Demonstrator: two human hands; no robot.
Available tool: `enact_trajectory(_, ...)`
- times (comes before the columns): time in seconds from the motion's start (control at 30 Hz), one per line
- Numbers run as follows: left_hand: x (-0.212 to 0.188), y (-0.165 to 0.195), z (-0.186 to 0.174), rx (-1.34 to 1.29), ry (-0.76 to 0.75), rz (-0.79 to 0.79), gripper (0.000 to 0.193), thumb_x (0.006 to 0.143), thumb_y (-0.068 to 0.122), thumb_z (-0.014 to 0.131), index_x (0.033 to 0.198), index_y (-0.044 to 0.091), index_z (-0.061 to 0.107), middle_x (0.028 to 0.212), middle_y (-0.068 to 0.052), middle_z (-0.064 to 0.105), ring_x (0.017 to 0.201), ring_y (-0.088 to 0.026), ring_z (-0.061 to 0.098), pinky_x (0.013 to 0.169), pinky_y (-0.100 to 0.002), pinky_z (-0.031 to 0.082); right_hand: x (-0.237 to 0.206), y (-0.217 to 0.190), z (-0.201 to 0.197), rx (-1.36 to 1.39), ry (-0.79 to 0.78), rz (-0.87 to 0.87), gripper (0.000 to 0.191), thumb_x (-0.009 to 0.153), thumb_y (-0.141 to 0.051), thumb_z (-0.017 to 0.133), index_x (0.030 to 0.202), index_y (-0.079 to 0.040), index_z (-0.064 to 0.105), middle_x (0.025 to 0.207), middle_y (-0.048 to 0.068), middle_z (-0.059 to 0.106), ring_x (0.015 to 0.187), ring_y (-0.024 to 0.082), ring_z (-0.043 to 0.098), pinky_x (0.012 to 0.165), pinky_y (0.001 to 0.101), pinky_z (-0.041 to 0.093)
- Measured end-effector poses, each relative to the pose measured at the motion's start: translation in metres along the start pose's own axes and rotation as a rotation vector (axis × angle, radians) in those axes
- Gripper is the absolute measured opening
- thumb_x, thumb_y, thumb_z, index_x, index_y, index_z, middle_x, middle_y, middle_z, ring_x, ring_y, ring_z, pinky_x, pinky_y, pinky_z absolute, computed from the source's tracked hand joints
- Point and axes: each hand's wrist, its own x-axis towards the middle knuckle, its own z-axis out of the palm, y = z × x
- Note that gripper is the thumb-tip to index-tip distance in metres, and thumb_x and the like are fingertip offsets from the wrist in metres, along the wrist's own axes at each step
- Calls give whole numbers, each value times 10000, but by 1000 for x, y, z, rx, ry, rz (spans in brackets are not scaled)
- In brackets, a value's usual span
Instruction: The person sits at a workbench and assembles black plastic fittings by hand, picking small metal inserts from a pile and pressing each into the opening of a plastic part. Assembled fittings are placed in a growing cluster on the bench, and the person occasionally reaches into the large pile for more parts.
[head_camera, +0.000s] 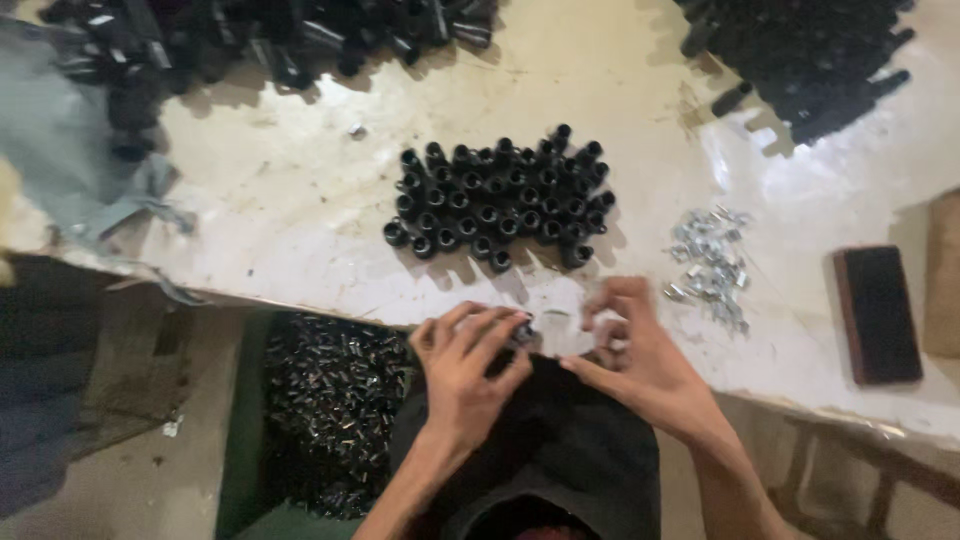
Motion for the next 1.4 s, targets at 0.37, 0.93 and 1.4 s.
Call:
enact_trajectory(0.37,113,-111,-105,188,5,-494,288,1003,176,615,1236,228,776,1124,-12,771,949,-224,688,890,-336,526,10,27,12,-803,576,-454,225,926,-160,770,1147,-121,765,1122,69,710,999,273,637,830,388,540)
enact_trajectory(0.93,20,-15,-20,51,227,-23,426,692,135,946,1033,45,707,934,-81,668,869,-248,646,747,-356,543,-11,22,28,-193,427,-291,274,855,-22,772,1118,-95,790,781,44,674,630,143,594,602,296,503)
enact_trajectory(1.4,-9,-24,0,-36,-79,197,576,785,208,845,1302,45,649,1018,-46,665,929,-226,619,830,-377,442,-12,-5,68,-151,301,-508,162,841,-1,814,987,-30,752,1069,58,741,764,119,664,634,254,529)
